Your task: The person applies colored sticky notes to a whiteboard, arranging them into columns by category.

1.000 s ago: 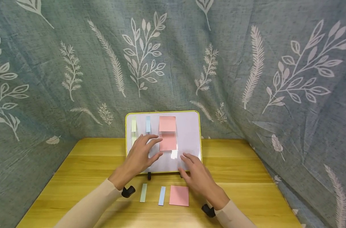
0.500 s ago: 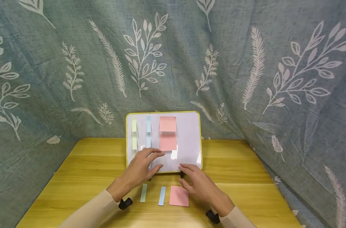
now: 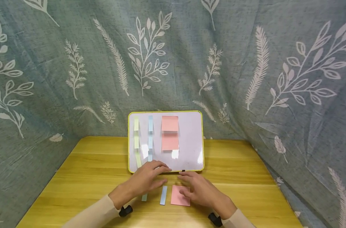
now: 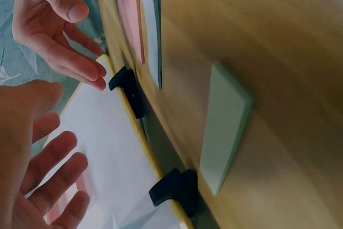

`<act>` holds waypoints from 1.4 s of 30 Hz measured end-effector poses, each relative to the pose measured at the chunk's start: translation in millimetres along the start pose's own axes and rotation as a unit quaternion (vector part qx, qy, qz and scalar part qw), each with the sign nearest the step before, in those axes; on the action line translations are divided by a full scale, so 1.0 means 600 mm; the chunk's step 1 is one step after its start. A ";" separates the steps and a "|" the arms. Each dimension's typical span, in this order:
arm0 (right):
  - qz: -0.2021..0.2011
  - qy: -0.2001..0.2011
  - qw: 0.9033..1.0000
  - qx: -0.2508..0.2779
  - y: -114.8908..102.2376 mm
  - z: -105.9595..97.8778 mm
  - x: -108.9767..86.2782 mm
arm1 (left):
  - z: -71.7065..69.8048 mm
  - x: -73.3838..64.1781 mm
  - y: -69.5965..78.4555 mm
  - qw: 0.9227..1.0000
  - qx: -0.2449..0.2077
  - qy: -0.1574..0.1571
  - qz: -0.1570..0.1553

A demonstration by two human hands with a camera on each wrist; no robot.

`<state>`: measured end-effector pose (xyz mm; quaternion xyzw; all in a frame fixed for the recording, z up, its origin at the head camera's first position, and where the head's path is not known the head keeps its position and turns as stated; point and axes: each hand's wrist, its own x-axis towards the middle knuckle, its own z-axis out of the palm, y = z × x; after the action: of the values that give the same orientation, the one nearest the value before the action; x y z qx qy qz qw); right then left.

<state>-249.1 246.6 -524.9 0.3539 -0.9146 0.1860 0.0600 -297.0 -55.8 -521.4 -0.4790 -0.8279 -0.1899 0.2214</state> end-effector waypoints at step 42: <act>-0.008 -0.062 0.998 -0.018 -0.015 0.018 -0.011 | 0.036 -0.023 0.037 0.974 -0.006 -0.221 -0.043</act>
<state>-237.9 240.5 -533.9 0.3707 -0.9170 0.1468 0.0112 -275.3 -43.6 -544.6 -0.4747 -0.8749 -0.0933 0.0219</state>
